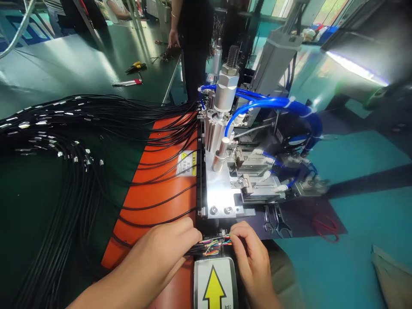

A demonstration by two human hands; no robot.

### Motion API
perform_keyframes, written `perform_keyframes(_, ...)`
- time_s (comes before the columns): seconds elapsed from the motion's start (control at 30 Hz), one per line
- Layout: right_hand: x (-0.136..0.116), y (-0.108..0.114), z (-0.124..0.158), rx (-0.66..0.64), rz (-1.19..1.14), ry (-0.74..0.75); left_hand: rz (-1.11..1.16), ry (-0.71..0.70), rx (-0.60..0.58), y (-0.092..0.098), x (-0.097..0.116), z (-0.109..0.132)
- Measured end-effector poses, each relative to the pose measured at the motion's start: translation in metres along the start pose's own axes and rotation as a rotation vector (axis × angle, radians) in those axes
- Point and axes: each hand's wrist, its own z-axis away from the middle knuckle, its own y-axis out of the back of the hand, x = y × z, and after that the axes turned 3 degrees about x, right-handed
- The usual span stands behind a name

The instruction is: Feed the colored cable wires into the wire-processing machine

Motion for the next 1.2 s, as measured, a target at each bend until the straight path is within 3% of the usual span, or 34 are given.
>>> perform_keyframes(0.27, 0.009, -0.010, 0.004, 0.085, 0.059, 0.130, -0.154, -0.149, 0.069, 0.000, 0.003, -0.002)
perform_keyframes(0.4, 0.007, -0.008, 0.003, 0.064, 0.064, 0.104, -0.281, -0.262, 0.124, -0.005, -0.002, -0.004)
perform_keyframes(0.57, -0.003, -0.003, -0.002, 0.014, 0.094, -0.049, -0.374, -0.405, 0.171, -0.005, -0.007, -0.006)
perform_keyframes(0.9, -0.008, 0.000, -0.006, -0.033, 0.105, -0.225, -0.463, -0.348, 0.081, -0.027, -0.014, -0.009)
perform_keyframes(1.2, -0.012, 0.002, -0.007, -0.035, 0.131, -0.173, -0.480, -0.280, -0.071, -0.015, -0.001, -0.012)
